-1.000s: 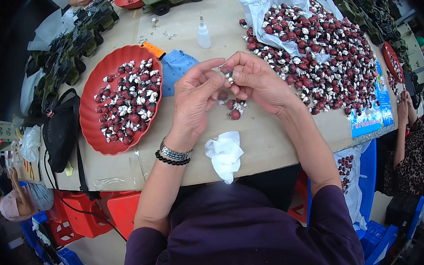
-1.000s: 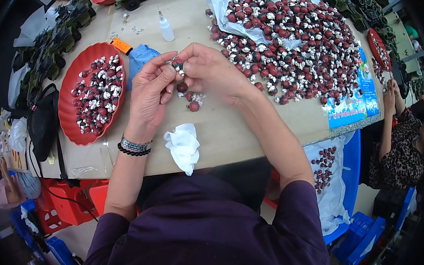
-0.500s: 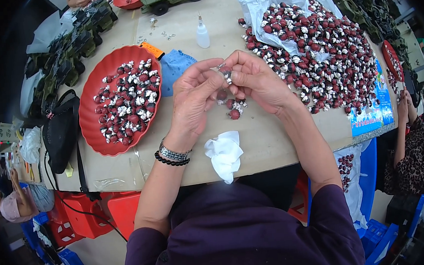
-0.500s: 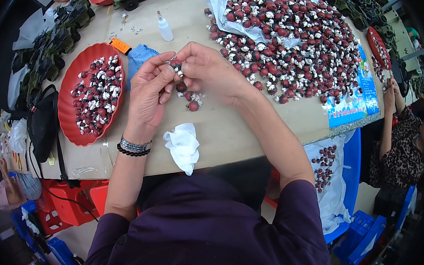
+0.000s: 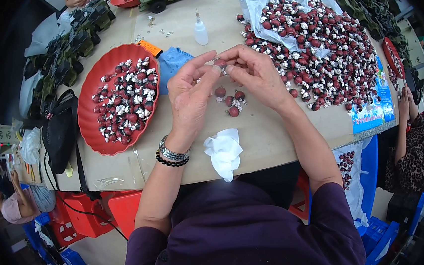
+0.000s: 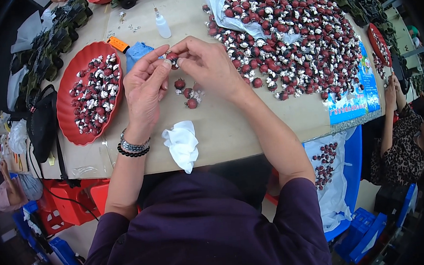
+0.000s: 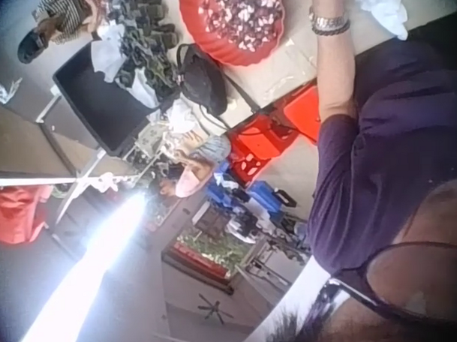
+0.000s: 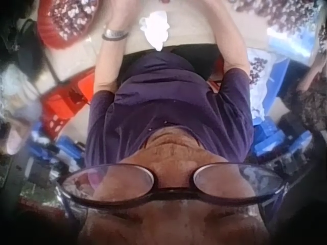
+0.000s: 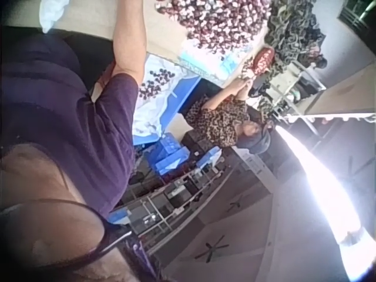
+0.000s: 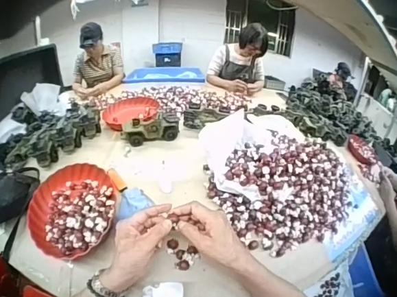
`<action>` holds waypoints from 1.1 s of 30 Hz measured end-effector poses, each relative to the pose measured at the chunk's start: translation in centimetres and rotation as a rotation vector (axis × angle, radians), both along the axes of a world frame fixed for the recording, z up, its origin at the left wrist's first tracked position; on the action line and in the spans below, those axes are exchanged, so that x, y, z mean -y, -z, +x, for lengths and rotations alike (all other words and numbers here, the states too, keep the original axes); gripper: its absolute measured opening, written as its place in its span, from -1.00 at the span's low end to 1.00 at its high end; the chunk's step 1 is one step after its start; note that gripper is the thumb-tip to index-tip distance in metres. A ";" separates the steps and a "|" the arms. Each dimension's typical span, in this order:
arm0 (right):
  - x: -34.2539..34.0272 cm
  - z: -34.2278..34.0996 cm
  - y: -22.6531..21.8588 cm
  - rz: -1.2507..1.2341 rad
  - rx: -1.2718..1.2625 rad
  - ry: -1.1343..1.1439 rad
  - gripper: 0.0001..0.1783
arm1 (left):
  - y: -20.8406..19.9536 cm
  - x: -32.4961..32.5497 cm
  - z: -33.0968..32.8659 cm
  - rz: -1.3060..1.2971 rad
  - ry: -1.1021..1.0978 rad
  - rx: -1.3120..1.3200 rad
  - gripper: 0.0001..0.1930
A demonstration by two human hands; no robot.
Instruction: The person assembles small toy parts by hand, connecting white connectors to red spheres.
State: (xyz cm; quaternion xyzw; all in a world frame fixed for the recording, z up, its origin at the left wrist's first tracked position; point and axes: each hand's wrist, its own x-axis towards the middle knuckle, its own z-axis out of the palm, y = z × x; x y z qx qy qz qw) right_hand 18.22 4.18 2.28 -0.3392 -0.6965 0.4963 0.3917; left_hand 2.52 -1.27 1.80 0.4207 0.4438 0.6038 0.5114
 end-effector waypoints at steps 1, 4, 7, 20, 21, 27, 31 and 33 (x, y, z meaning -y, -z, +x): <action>0.1 0.0 -0.1 0.030 0.030 0.027 -0.73 | 0.1 0.0 0.0 0.012 -0.015 -0.037 -0.61; 0.3 0.1 -0.6 -0.023 0.090 0.025 -0.78 | 0.2 -0.1 0.0 0.007 -0.030 -0.073 -0.61; 0.0 0.0 -0.1 0.085 0.079 0.065 -0.73 | 0.5 -0.2 -0.2 0.006 -0.034 -0.117 -0.65; 0.4 0.0 -0.8 -0.044 0.137 0.048 -0.78 | 0.4 -0.1 -0.2 -0.014 0.009 -0.182 -0.65; 0.4 0.0 -0.8 -0.067 0.156 0.042 -0.80 | 0.4 -0.1 -0.1 -0.006 0.005 -0.179 -0.65; 0.1 0.1 -0.2 -0.083 0.111 0.018 -0.77 | 0.7 -0.2 -0.1 -0.003 -0.004 -0.183 -0.66; -0.2 -0.1 0.4 -0.115 0.086 -0.002 -0.77 | 0.9 -0.2 -0.3 -0.033 -0.013 -0.190 -0.67; -0.2 0.1 0.2 -0.120 0.087 0.002 -0.77 | 0.7 -0.2 -0.1 -0.021 -0.014 -0.187 -0.68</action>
